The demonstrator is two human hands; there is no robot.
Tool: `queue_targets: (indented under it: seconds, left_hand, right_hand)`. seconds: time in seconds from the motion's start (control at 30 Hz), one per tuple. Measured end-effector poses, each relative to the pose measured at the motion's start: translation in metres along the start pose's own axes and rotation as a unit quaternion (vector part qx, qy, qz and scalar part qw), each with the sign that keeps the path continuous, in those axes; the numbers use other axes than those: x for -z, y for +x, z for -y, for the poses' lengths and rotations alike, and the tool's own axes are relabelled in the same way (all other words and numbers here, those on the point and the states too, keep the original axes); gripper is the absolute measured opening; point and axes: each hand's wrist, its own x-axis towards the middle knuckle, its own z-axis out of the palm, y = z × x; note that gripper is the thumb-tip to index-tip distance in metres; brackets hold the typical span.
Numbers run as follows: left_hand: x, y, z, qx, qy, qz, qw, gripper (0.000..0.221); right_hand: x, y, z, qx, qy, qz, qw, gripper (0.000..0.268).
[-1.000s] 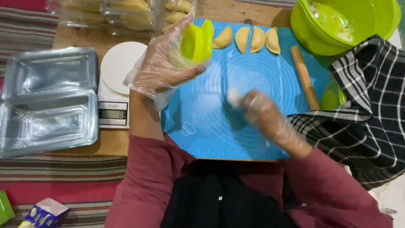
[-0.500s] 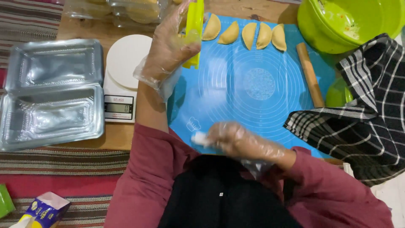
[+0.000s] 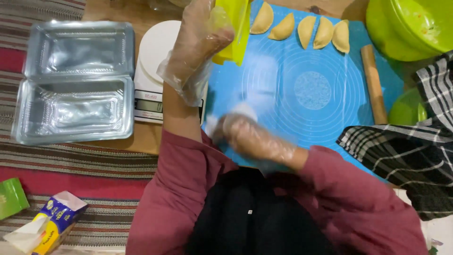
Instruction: Preparing pastries by rolling out dough with a rolling pin, placing it on a mold, adding filling, and sealing the mold.
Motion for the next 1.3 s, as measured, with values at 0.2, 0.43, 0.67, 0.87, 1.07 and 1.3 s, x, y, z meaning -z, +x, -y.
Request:
queue_targets:
  seconds: [0.2, 0.43, 0.67, 0.87, 1.07, 1.3]
  left_hand:
    - [-0.004, 0.005, -0.010, 0.047, 0.134, -0.028, 0.989, 0.046]
    - [-0.022, 0.010, -0.005, -0.012, -0.025, 0.045, 0.999, 0.073]
    - [-0.024, 0.013, 0.009, -0.006, 0.100, 0.041, 0.994, 0.084]
    - [-0.040, 0.015, 0.020, 0.031, 0.163, 0.069, 0.984, 0.081]
    - [-0.070, 0.023, 0.008, 0.166, 0.200, 0.087, 0.962, 0.080]
    - [-0.069, 0.021, 0.006, 0.135, 0.229, 0.118, 0.957, 0.084]
  right_hand:
    - [0.109, -0.032, 0.069, -0.198, 0.105, 0.290, 0.930, 0.027]
    - [0.205, -0.122, -0.086, -0.353, -0.442, -0.105, 0.818, 0.034]
    - [0.096, -0.132, 0.019, -0.234, -0.117, -0.069, 0.963, 0.029]
    - [0.108, -0.120, 0.075, -0.183, 0.107, 0.137, 0.968, 0.021]
    - [0.189, -0.160, -0.104, -0.238, -0.364, -0.234, 0.869, 0.009]
    - [0.160, -0.174, 0.012, -0.347, -0.245, -0.065, 0.903, 0.015]
